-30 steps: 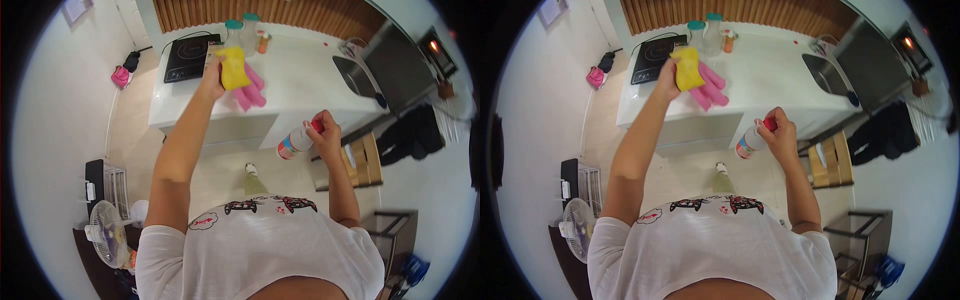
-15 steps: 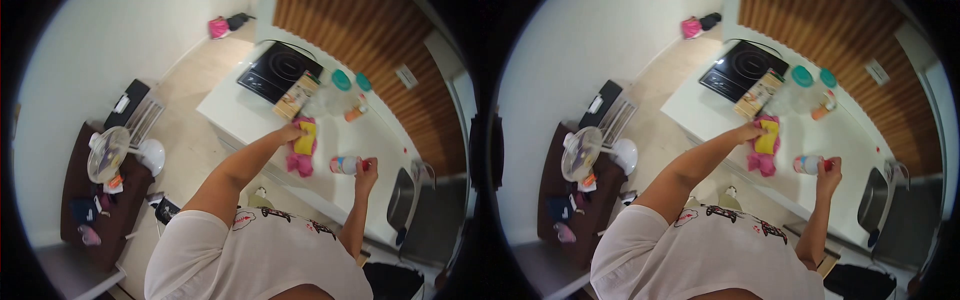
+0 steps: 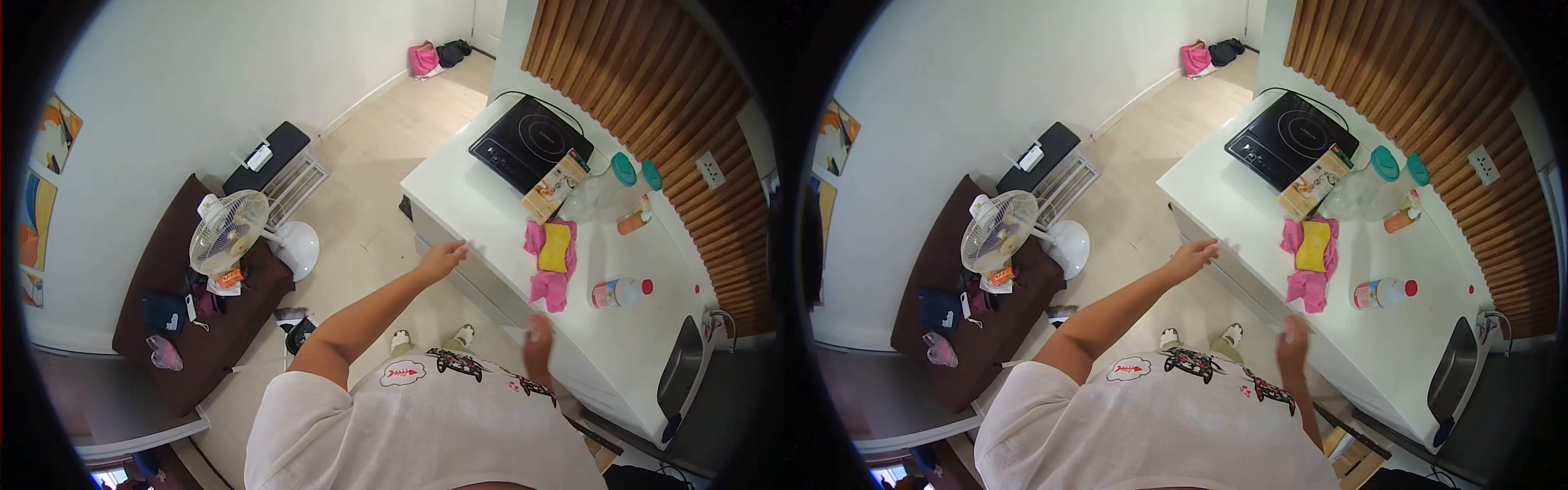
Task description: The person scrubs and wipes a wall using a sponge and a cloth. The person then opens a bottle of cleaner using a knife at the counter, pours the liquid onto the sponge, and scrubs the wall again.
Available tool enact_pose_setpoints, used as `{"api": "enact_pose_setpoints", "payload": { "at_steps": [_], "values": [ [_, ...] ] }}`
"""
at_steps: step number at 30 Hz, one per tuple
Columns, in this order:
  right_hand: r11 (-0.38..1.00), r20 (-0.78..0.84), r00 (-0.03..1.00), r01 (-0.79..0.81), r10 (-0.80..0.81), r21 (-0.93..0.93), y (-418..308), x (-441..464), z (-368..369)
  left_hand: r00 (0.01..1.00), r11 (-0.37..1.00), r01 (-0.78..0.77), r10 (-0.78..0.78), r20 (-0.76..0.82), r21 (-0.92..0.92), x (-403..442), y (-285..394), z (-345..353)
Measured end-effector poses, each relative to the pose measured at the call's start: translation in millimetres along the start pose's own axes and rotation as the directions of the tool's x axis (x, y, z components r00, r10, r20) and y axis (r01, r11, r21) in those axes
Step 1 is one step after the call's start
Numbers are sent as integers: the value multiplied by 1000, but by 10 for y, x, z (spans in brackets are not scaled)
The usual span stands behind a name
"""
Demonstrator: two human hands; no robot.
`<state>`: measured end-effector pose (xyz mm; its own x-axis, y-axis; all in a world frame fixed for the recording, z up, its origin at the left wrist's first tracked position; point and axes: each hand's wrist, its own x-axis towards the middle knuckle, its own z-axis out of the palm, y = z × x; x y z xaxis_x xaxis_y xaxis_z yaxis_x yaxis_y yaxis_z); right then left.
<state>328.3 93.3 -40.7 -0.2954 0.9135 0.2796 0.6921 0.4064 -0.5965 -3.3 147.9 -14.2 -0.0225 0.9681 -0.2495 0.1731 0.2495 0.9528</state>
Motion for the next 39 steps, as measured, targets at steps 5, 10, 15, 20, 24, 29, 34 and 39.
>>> {"api": "enact_pose_setpoints", "payload": {
  "at_steps": [5, 10, 15, 20, 24, 29, 34, 39],
  "values": [
    [949, 130, 990, 101, -64, -300, -210, 79, 715, 972, 971, 229, -232, -41, -69, -640, -449, -304],
    [875, 14, 982, -161, 188, -456, -20, 194, 865, 962, 964, 260, -264, -76, -60, -1040, -715, -641],
    [851, -63, 968, -244, 244, -465, -113, 239, 978, 962, 965, 261, -261, -79, -8, -1096, -803, -765],
    [885, -137, 979, -195, 150, -423, -85, -182, 1121, 995, 956, 30, -1, -99, 293, -949, -810, -640],
    [893, -41, 978, -205, 206, -401, -559, -509, 972, 988, 916, -133, 151, -19, 378, -907, -486, -406],
    [911, 24, 972, -211, 235, -353, -955, -848, 699, 844, 640, -507, 506, 181, 577, -808, -527, -89],
    [589, 201, 744, -639, 637, 494, -763, -713, 461, 891, 639, -448, 376, 254, 625, -1106, -852, 36],
    [-281, 482, 478, -432, 734, 857, 218, -191, 753, 890, 583, -454, 323, 321, 674, -1535, -1008, -54]
  ]
}}
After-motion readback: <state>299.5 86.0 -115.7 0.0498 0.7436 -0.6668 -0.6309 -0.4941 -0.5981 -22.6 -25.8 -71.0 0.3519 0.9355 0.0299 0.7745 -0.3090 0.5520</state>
